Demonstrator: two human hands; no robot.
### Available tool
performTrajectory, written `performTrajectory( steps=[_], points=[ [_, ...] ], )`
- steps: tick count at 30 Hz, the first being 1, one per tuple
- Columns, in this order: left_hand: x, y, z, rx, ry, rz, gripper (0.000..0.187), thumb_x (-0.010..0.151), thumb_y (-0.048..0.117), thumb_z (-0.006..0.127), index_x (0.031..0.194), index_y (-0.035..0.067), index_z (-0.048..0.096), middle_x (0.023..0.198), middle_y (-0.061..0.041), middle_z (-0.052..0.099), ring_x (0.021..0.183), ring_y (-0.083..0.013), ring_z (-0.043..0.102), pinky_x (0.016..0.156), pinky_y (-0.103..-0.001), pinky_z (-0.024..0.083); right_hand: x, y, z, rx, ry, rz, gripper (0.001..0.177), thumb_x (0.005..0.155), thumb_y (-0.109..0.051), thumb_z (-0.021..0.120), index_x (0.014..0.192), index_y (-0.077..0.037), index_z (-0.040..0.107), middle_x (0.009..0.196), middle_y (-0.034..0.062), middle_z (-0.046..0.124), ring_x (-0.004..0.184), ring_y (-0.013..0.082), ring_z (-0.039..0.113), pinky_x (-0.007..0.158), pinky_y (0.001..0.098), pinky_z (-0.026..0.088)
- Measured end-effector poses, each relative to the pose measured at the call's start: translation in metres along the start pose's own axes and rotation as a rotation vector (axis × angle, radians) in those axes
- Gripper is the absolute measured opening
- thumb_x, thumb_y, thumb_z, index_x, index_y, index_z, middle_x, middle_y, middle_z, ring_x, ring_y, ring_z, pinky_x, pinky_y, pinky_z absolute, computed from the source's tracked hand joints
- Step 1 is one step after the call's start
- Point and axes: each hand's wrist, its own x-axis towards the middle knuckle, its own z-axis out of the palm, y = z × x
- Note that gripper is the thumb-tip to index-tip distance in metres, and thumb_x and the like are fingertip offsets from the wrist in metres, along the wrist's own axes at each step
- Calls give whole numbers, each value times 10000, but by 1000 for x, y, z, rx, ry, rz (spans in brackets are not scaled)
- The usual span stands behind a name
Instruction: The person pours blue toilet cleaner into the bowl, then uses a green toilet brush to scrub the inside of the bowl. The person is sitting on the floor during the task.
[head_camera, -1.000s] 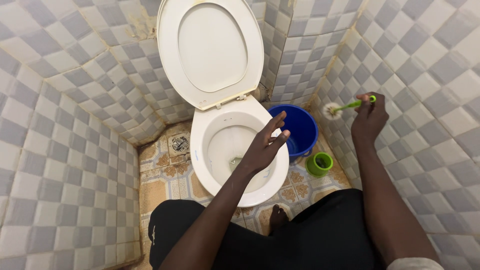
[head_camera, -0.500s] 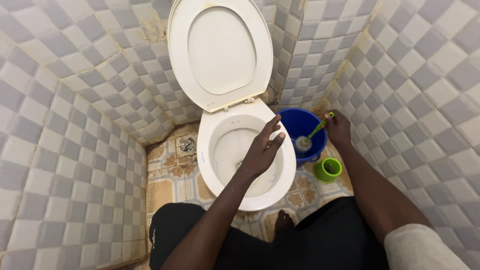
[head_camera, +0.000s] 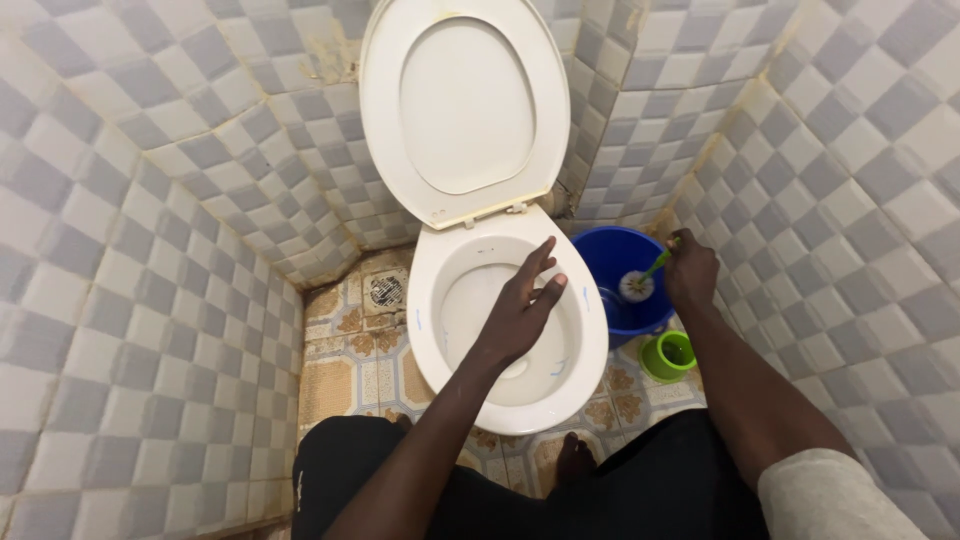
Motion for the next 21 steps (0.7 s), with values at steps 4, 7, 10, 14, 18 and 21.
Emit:
performTrajectory(
  steps=[4,7,10,14,18,21],
  points=[
    [-3,2,-1,-17,3,40,656,1051,383,529,1613,114,325,1490,-269,547,1421,-337,532,1074,-433,496,1,8,-1,-60,22,-9,156,1015,-187,646,1130,-108,717,847,275,693,835,489,674,742,584,519],
    [-4,6,-2,-21,-11,41,655,1051,384,532,1612,118,323,1499,-267,537,1431,-336,514,1073,-434,495,1,18,-4,-161,62,-61,149,1021,-186,635,1110,-112,729,821,262,698,810,482,677,737,583,521],
    [-2,5,-3,-32,-25,33,662,1046,380,530,1615,122,311,1519,-266,504,1452,-337,479,1073,-436,487,1,22,-14,-160,78,-24,165,1032,-196,622,1125,-111,729,834,253,694,801,472,681,732,574,525],
    [-1,-1,-7,-24,-11,59,664,1049,389,531,1615,117,315,1515,-273,517,1457,-342,486,1073,-439,491,13,0,-44,-137,152,-38,143,1051,-191,622,1112,-113,725,821,227,700,793,454,687,748,571,521],
    [1,-3,-16,26,25,32,634,1043,398,537,1595,136,365,1497,-249,536,1402,-336,532,1050,-428,500,8,-55,-101,35,360,-122,142,1159,-198,601,1108,-82,666,866,148,725,789,340,713,708,508,524],
    [0,-11,-29,82,62,87,526,1055,398,542,1502,121,526,1431,-212,630,1286,-313,643,968,-407,561,-11,-96,-133,375,416,-242,183,1228,-149,514,1140,3,566,1034,91,752,819,175,748,723,334,549]
  ],
)
